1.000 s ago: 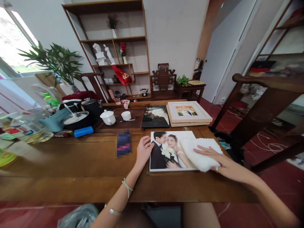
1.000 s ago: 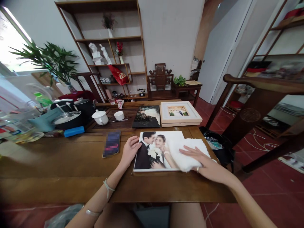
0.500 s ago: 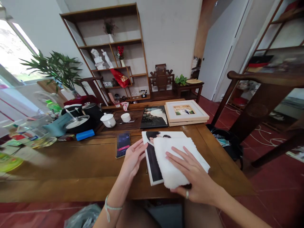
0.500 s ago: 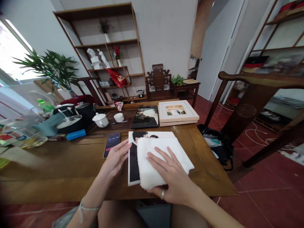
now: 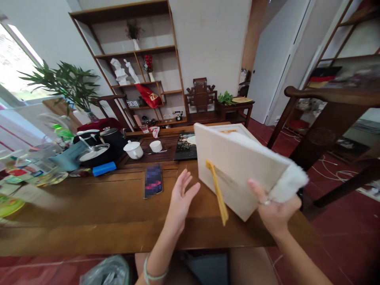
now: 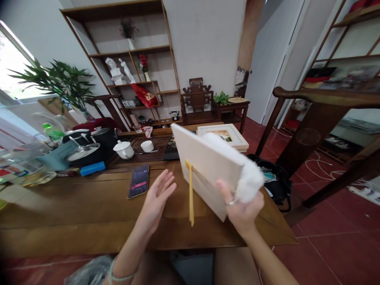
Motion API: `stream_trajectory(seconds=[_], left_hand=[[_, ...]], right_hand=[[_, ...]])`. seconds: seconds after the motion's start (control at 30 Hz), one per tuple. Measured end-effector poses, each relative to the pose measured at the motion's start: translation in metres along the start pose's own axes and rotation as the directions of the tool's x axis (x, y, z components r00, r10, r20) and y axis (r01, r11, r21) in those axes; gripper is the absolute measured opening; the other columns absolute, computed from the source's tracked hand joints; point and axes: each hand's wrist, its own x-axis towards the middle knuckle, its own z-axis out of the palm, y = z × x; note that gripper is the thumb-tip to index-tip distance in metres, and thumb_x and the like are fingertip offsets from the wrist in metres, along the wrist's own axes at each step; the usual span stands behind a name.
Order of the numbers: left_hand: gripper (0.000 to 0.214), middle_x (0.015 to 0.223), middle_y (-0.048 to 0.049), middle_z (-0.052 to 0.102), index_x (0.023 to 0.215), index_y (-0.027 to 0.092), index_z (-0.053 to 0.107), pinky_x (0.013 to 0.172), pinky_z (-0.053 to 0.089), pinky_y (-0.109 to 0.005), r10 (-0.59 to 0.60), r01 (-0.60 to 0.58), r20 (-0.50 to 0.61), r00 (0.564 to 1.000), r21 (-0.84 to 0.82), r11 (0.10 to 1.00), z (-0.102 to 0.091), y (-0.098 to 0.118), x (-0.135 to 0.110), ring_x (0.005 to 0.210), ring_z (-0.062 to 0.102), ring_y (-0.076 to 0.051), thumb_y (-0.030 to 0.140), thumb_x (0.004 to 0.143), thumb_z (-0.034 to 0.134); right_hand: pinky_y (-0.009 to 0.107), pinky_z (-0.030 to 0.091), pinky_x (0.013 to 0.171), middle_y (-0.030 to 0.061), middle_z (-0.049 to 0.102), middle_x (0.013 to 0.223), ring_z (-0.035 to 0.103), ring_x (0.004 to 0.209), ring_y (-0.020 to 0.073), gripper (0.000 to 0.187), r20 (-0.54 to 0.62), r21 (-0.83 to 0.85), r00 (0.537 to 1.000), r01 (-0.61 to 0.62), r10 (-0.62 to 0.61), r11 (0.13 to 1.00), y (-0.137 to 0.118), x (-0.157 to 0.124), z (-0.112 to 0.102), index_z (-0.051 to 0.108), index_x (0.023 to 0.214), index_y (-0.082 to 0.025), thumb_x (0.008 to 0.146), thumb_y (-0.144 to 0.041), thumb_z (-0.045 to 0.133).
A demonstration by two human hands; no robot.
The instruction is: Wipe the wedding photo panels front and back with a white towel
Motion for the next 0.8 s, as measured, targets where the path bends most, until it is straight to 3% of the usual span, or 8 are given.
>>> stream_trajectory(seconds=[0.07, 0.17, 0.4, 0.5, 0.57, 0.7, 0.77, 0.8], left_hand=[[0.065, 0.143, -0.0121, 0.048, 0.13, 0.02, 0.049, 0.109, 0.039, -0.036, -0.098, 0.097, -0.058, 0.993, -0.024, 0.995, 0.004, -0.019, -0.001, 0.137, 0.039, -0.026, 0.018, 0.072, 0.078], [0.044, 0.128, -0.0168, 0.061, 0.118, 0.014, 0.056, 0.1, 0.049, -0.04, -0.252, 0.265, 0.099, 0.963, -0.16, 0.951, 0.012, -0.038, -0.006, 0.12, 0.058, -0.03, 0.027, 0.08, 0.072], [0.022, 0.114, -0.0142, 0.07, 0.111, 0.012, 0.06, 0.084, 0.058, -0.031, -0.247, 0.209, -0.126, 0.961, -0.256, 0.944, 0.018, -0.038, 0.008, 0.095, 0.071, -0.022, 0.024, 0.095, 0.052], [0.02, 0.098, -0.0136, 0.074, 0.106, 0.011, 0.061, 0.075, 0.059, -0.031, -0.296, 0.268, -0.177, 0.939, -0.169, 0.949, 0.003, -0.031, 0.027, 0.079, 0.074, -0.02, 0.023, 0.096, 0.049], [0.018, 0.087, -0.0123, 0.075, 0.103, 0.009, 0.061, 0.07, 0.06, -0.029, -0.284, 0.269, -0.173, 0.943, -0.104, 0.957, -0.009, -0.026, 0.039, 0.072, 0.073, -0.02, 0.021, 0.095, 0.05], [0.017, 0.071, -0.009, 0.074, 0.102, 0.009, 0.062, 0.057, 0.058, -0.026, -0.313, 0.321, -0.133, 0.94, 0.043, 0.946, -0.026, -0.019, 0.058, 0.057, 0.071, -0.018, 0.02, 0.092, 0.056], [0.015, 0.067, -0.0077, 0.073, 0.1, 0.008, 0.062, 0.052, 0.056, -0.024, -0.325, 0.335, -0.1, 0.94, 0.103, 0.937, -0.03, -0.02, 0.065, 0.05, 0.068, -0.016, 0.019, 0.093, 0.055], [0.014, 0.066, -0.0072, 0.072, 0.099, 0.008, 0.062, 0.05, 0.054, -0.023, -0.33, 0.339, -0.09, 0.94, 0.12, 0.933, -0.031, -0.022, 0.067, 0.048, 0.067, -0.016, 0.018, 0.093, 0.053]], right_hand=[[0.044, 0.058, 0.083, 0.0097, 0.072, 0.098, 0.068, 0.093, 0.0277, 0.044, -0.129, 0.216, 0.918, -0.344, 0.376, 0.914, -0.006, 0.009, 0.007, 0.065, 0.109, -0.012, 0.069, -0.026, 0.077], [0.044, 0.057, 0.085, 0.0079, 0.069, 0.109, 0.065, 0.101, 0.0264, 0.054, -0.069, 0.494, 0.717, -0.579, 0.693, 0.648, -0.013, 0.015, 0.016, 0.06, 0.12, -0.015, 0.07, -0.026, 0.077], [0.043, 0.057, 0.087, 0.0101, 0.071, 0.109, 0.066, 0.1, 0.0278, 0.058, 0.226, 0.496, 0.532, -0.784, 0.816, 0.374, 0.011, -0.001, -0.005, 0.061, 0.119, -0.016, 0.069, -0.04, 0.079], [0.042, 0.059, 0.081, 0.0121, 0.072, 0.103, 0.068, 0.095, 0.0292, 0.054, 0.191, 0.382, 0.414, -0.866, 0.89, 0.322, 0.029, 0.002, -0.029, 0.066, 0.108, -0.013, 0.064, -0.041, 0.081], [0.043, 0.059, 0.081, 0.0124, 0.072, 0.107, 0.067, 0.098, 0.0303, 0.054, 0.022, 0.331, 0.473, -0.835, 0.881, 0.44, 0.042, 0.008, -0.044, 0.068, 0.105, -0.013, 0.06, -0.038, 0.084], [0.044, 0.055, 0.089, 0.0134, 0.071, 0.109, 0.066, 0.101, 0.0318, 0.046, -0.312, -0.015, 0.875, -0.394, 0.37, 0.919, 0.068, 0.023, -0.066, 0.071, 0.101, -0.011, 0.062, -0.032, 0.082], [0.042, 0.055, 0.088, 0.0127, 0.073, 0.103, 0.069, 0.094, 0.0309, 0.039, -0.127, -0.284, 0.991, -0.006, -0.032, 0.959, 0.077, 0.028, -0.068, 0.071, 0.103, -0.011, 0.066, -0.024, 0.075], [0.042, 0.055, 0.088, 0.0123, 0.073, 0.105, 0.069, 0.094, 0.0302, 0.041, 0.06, -0.333, 0.981, 0.192, -0.183, 0.923, 0.08, 0.03, -0.065, 0.069, 0.11, -0.012, 0.07, -0.019, 0.069]])
